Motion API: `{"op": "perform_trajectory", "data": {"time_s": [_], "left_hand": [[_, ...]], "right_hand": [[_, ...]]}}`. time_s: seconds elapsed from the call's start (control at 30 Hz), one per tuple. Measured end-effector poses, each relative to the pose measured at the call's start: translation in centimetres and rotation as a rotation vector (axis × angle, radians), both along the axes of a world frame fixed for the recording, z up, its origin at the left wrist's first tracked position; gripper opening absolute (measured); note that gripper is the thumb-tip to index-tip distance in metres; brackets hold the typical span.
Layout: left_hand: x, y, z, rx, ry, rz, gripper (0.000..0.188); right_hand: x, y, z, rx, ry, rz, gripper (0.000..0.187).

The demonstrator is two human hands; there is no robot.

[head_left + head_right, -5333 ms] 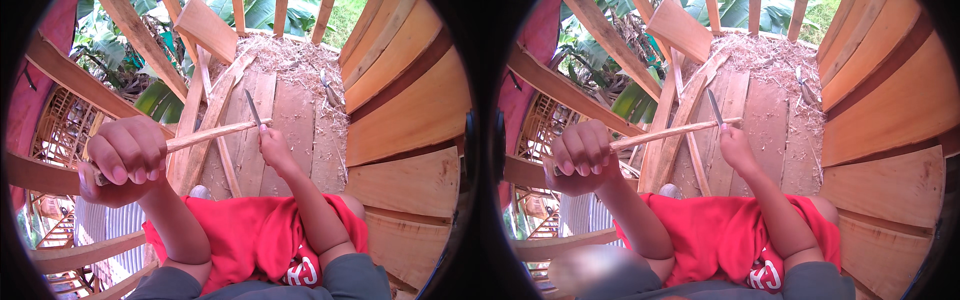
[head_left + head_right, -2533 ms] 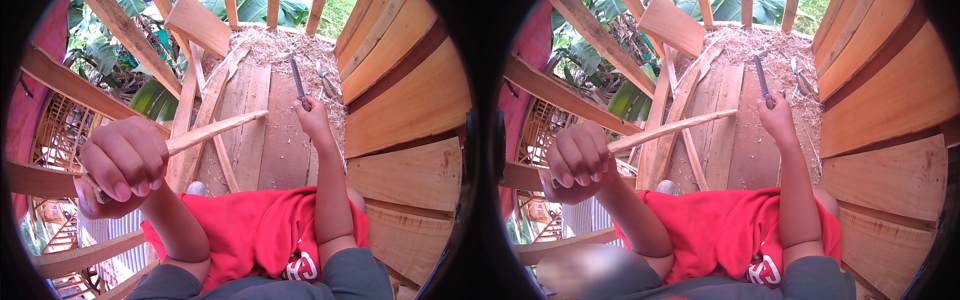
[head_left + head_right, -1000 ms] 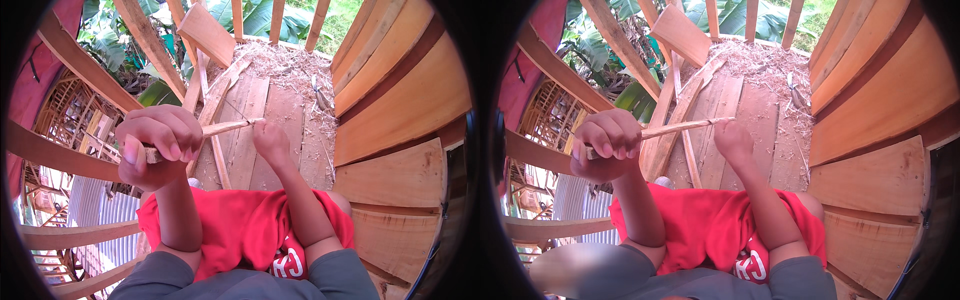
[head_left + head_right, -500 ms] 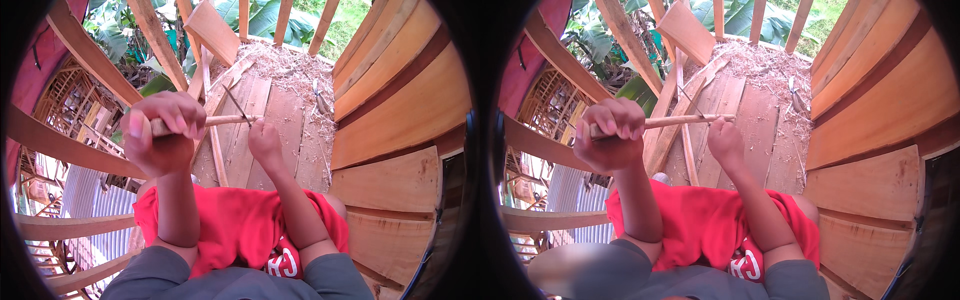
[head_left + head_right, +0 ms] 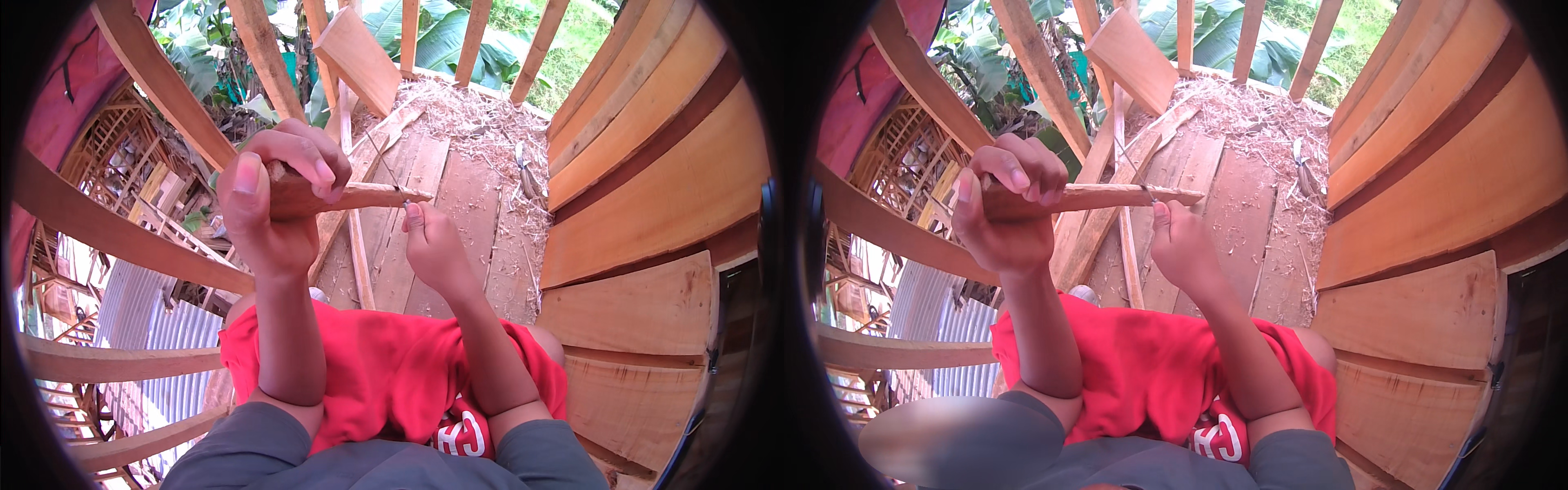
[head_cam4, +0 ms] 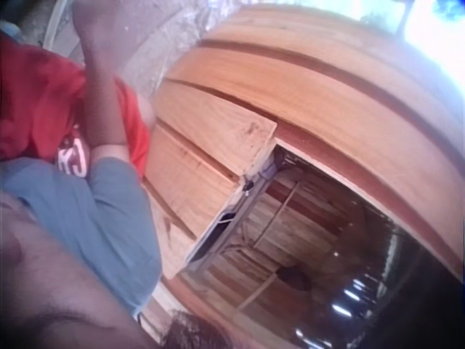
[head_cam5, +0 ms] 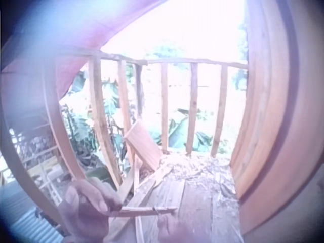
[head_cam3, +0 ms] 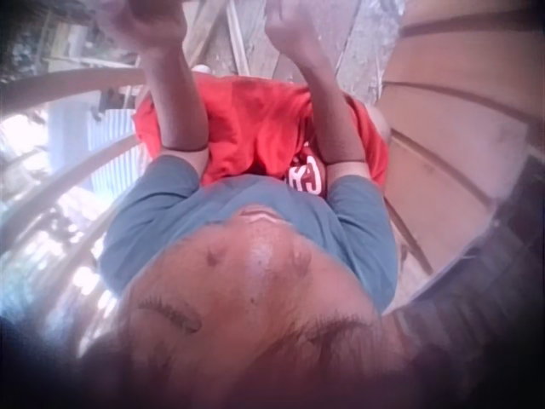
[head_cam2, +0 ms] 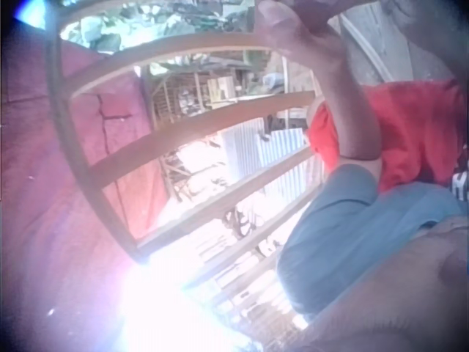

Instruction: The person carves a small rectangular piece of wood using a knife, holding the wood in the left hand and the knife in the right. They repeatedly shave thin layers from the wood, gradually shaping it into a pointed tip. Wood shavings accumulate on the floor around them.

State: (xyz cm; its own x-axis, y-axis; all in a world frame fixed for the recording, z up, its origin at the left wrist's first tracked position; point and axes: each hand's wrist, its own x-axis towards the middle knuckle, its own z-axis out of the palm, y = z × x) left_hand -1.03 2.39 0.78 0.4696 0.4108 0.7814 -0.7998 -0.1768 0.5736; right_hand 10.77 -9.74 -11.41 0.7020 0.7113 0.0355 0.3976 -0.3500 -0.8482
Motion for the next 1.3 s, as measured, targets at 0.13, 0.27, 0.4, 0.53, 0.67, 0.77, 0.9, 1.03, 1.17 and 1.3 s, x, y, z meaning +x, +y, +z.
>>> {"op": "perform_trajectory", "data": {"time_s": [0.13, 0.27, 0.4, 0.53, 0.67, 0.77, 0.9, 1.03, 1.17, 1.3], "left_hand": [[0.0, 0.3, 0.0, 0.016, -0.023, -0.126, 0.048], [-0.9, -0.7, 0.0, 0.077, 0.122, -0.113, 0.042], [-0.7, -0.4, 0.2, 0.111, 0.093, -0.176, 0.044], [-0.7, -0.1, 0.0, 0.132, 0.084, -0.199, 0.046], [-0.7, 0.2, 0.1, 0.093, 0.080, -0.219, 0.045], [-1.1, 0.4, 0.0, 0.168, 0.091, -0.243, 0.045], [-0.6, 0.3, 0.1, 0.171, 0.038, -0.272, 0.048], [-0.8, 0.5, 0.0, 0.161, 0.011, -0.303, 0.056], [-0.9, 1.1, 0.1, 0.204, 0.021, -0.341, 0.047], [-0.9, 1.1, 0.2, 0.219, 0.036, -0.323, 0.043]], "right_hand": [[1.7, 0.5, -2.8, -0.096, -0.077, -0.068, 0.040], [-0.3, -0.2, -0.4, 0.029, -0.073, 0.009, 0.040], [2.5, -0.6, -3.3, -0.039, -0.087, -0.038, 0.037], [0.6, -0.6, 0.8, 0.119, -0.040, 0.062, 0.035], [3.6, -0.6, -3.8, 0.075, -0.021, 0.091, 0.034], [1.7, -0.6, -1.3, 0.077, -0.128, 0.094, 0.034], [2.7, -0.9, -2.6, -0.013, -0.138, 0.031, 0.034], [1.1, -1.6, 0.6, 0.116, -0.164, 0.169, 0.036], [4.1, -1.2, -2.9, -0.021, -0.113, 0.112, 0.038], [2.5, -0.7, -0.8, 0.020, -0.155, 0.133, 0.038]]}}
